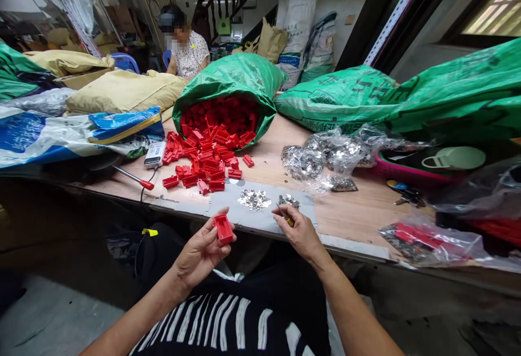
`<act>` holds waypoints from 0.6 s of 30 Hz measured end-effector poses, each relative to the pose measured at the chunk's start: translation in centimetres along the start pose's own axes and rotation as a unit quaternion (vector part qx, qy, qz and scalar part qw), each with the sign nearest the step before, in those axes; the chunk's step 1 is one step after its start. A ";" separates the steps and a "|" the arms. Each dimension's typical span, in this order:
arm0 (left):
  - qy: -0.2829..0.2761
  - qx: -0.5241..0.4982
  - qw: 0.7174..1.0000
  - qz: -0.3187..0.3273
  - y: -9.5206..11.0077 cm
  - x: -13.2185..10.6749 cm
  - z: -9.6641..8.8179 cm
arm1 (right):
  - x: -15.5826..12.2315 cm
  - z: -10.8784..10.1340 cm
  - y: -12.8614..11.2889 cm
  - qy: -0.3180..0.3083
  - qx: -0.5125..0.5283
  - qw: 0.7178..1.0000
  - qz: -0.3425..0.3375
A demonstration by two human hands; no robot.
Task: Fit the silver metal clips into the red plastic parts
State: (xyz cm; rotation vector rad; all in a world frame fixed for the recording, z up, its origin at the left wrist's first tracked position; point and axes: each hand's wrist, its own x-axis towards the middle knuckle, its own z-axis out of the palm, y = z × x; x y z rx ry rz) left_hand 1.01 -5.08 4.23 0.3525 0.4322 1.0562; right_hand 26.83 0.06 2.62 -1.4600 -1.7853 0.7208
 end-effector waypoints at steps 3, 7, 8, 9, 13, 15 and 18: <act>-0.009 -0.040 0.999 -0.030 -0.1 0.0 -0.1 | -0.1 0.7 -1.1 -0.040 0.091 0.995 0.016; -0.002 -0.058 0.997 -0.058 -0.4 0.0 -0.3 | -0.4 1.8 -3.1 -0.055 0.154 0.986 0.033; 0.000 -0.059 0.996 -0.062 -0.6 0.0 -0.3 | -0.4 2.0 -3.5 -0.060 0.165 0.984 0.040; 0.003 -0.059 0.996 -0.066 -0.7 0.0 -0.4 | -0.4 2.2 -4.0 -0.068 0.177 0.981 0.048; 0.013 -0.051 0.995 -0.080 -1.1 0.1 -0.5 | -0.4 2.8 -5.6 -0.088 0.212 0.972 0.046; 0.018 -0.048 0.995 -0.081 -1.3 0.2 -0.6 | -0.4 3.1 -6.3 -0.073 0.209 0.975 0.024; 0.029 -0.044 0.995 -0.082 -1.5 0.2 -0.6 | -0.6 3.8 -6.9 -0.045 0.175 0.983 -0.021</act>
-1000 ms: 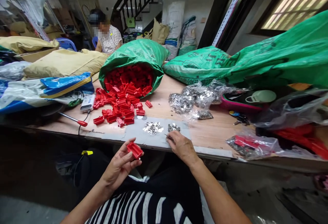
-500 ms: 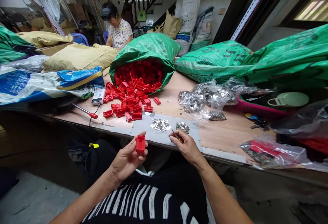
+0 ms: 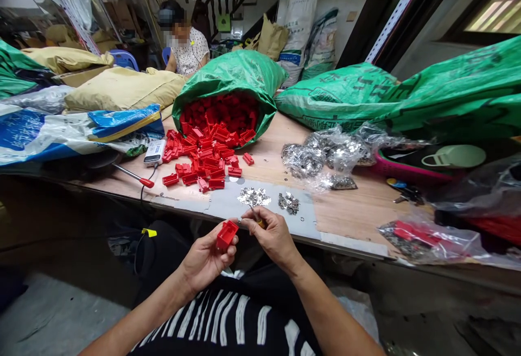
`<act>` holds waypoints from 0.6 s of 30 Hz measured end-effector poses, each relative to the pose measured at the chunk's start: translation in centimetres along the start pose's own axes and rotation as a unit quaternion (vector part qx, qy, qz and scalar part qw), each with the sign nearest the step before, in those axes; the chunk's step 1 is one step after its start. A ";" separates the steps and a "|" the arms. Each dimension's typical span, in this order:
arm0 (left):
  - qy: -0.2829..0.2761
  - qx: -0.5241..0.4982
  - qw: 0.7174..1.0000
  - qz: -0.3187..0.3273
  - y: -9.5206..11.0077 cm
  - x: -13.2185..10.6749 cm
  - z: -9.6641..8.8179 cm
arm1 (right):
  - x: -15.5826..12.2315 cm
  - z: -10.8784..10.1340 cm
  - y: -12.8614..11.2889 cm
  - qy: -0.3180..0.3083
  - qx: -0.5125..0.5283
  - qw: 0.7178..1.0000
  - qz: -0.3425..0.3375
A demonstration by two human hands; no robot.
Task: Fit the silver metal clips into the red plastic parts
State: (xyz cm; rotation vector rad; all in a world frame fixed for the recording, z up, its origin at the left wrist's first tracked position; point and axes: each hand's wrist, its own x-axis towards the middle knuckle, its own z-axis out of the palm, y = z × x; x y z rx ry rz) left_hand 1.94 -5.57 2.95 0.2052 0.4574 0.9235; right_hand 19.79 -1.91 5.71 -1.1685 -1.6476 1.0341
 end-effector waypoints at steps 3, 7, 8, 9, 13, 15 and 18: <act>0.009 0.014 1.000 0.003 -0.2 0.0 0.0 | -0.2 0.7 0.1 -0.002 -0.071 0.996 -0.049; 0.006 0.025 1.000 0.007 -0.3 0.0 0.1 | -0.4 0.9 0.5 -0.022 -0.118 0.988 -0.100; 0.006 0.025 1.000 0.009 -0.3 0.0 0.1 | -0.4 0.9 0.5 -0.025 -0.120 0.987 -0.106; 0.005 0.027 1.000 0.010 -0.3 0.0 0.1 | -0.5 0.8 0.5 -0.027 -0.120 0.986 -0.110; 0.014 0.048 0.999 0.014 -0.4 0.1 0.1 | -0.5 0.4 0.1 -0.057 -0.125 0.982 -0.132; 0.024 0.062 0.998 0.013 -0.5 0.0 0.1 | -0.5 0.2 0.0 -0.076 -0.131 0.977 -0.148; 0.037 0.077 0.996 0.019 -0.7 0.0 0.1 | -0.6 0.1 -0.1 -0.092 -0.141 0.972 -0.164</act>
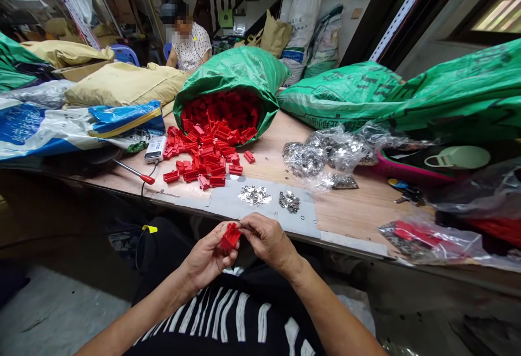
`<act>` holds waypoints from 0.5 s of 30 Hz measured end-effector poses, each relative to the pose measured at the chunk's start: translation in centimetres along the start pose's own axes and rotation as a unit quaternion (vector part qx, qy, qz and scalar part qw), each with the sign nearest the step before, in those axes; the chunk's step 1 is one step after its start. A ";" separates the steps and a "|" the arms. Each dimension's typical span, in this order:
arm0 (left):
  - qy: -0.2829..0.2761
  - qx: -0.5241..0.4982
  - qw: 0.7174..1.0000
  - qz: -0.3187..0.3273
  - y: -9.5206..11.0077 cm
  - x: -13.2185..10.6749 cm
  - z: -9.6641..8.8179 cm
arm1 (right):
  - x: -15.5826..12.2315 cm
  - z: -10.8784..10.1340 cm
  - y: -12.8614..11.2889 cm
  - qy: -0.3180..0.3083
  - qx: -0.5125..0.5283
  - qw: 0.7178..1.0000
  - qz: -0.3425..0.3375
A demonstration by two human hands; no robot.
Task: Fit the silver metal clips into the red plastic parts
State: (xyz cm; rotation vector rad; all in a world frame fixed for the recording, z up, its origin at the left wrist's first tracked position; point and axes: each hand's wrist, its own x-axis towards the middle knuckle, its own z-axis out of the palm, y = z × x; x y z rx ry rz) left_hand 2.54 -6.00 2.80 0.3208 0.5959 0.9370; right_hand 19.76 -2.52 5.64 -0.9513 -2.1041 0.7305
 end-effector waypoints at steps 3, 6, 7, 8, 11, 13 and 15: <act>0.005 0.007 1.000 0.003 -0.1 0.0 0.1 | -0.1 0.0 0.0 -0.002 -0.015 1.000 -0.012; 0.008 0.004 1.000 -0.003 -0.1 -0.1 0.2 | -0.1 -0.2 -0.1 0.008 -0.026 0.999 -0.023; 0.009 0.003 1.000 -0.003 -0.1 -0.1 0.2 | -0.1 -0.2 -0.2 0.011 -0.030 0.999 -0.024; 0.009 0.004 1.000 -0.005 -0.1 0.0 0.2 | -0.1 -0.3 -0.2 0.013 -0.034 0.999 -0.022; 0.008 0.009 1.000 -0.007 -0.2 0.0 0.1 | -0.2 -0.4 -0.2 0.001 -0.043 0.999 -0.017; 0.008 0.011 1.000 -0.008 -0.2 0.0 0.0 | -0.4 -0.3 -0.1 -0.016 -0.043 0.999 -0.019; 0.011 0.010 1.000 -0.010 -0.3 0.0 0.0 | -0.4 -0.2 0.1 -0.028 -0.038 0.999 -0.019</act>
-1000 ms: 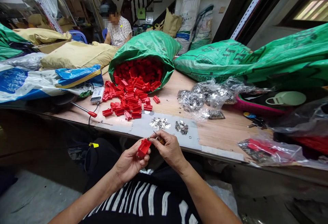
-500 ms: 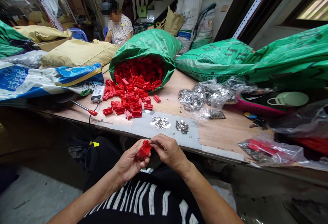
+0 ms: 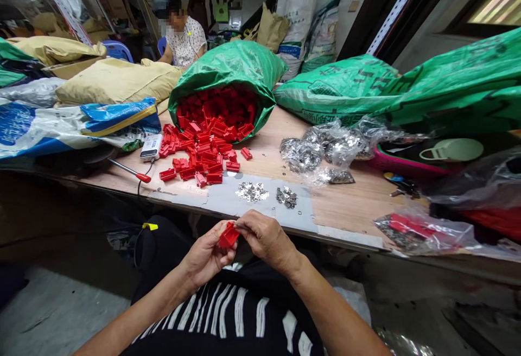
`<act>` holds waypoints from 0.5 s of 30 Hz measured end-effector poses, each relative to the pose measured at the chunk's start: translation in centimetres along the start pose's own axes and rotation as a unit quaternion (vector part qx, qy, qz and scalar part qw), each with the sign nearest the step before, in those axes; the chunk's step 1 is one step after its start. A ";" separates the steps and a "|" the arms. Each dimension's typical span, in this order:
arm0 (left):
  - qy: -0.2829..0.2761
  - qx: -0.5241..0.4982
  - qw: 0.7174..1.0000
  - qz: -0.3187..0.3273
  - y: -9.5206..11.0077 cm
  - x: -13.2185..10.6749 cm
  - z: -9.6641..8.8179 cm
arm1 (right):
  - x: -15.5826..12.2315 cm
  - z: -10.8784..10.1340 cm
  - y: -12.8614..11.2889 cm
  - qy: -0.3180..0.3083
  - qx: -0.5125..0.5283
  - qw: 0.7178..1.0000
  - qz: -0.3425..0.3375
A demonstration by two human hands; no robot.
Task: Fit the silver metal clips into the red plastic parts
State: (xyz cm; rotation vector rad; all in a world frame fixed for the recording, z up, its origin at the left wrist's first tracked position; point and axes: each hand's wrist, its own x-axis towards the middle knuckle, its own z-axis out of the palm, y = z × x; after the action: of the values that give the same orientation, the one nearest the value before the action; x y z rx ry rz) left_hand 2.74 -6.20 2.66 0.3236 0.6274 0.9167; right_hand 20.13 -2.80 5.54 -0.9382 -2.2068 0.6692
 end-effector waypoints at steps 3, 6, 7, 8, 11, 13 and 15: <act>0.000 0.001 1.000 -0.009 -0.1 0.0 0.0 | 0.0 0.2 0.1 -0.003 0.011 1.000 0.007; -0.011 0.006 1.000 -0.012 -0.1 0.0 0.0 | 0.0 0.2 0.0 -0.008 0.030 0.999 0.035; -0.012 0.005 1.000 -0.010 0.0 0.0 0.0 | 0.0 0.2 -0.1 -0.011 0.038 0.998 0.051; -0.011 0.001 1.000 -0.008 0.0 0.0 0.0 | -0.1 0.1 -0.1 -0.016 0.049 0.996 0.069; 0.000 -0.015 1.000 -0.005 0.2 0.0 0.0 | -0.3 -0.1 -0.1 -0.034 0.096 0.988 0.115; 0.007 -0.018 1.000 -0.005 0.3 0.0 0.0 | -0.4 -0.4 0.1 -0.034 0.145 0.979 0.141; 0.012 -0.015 1.000 -0.004 0.4 -0.1 0.0 | -0.4 -0.5 0.4 -0.020 0.192 0.966 0.170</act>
State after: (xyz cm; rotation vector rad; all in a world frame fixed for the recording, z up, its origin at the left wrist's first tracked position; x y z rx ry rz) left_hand 2.47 -6.06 2.94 0.2831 0.6357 0.9219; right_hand 20.88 -2.78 5.42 -1.1074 -1.8640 1.2342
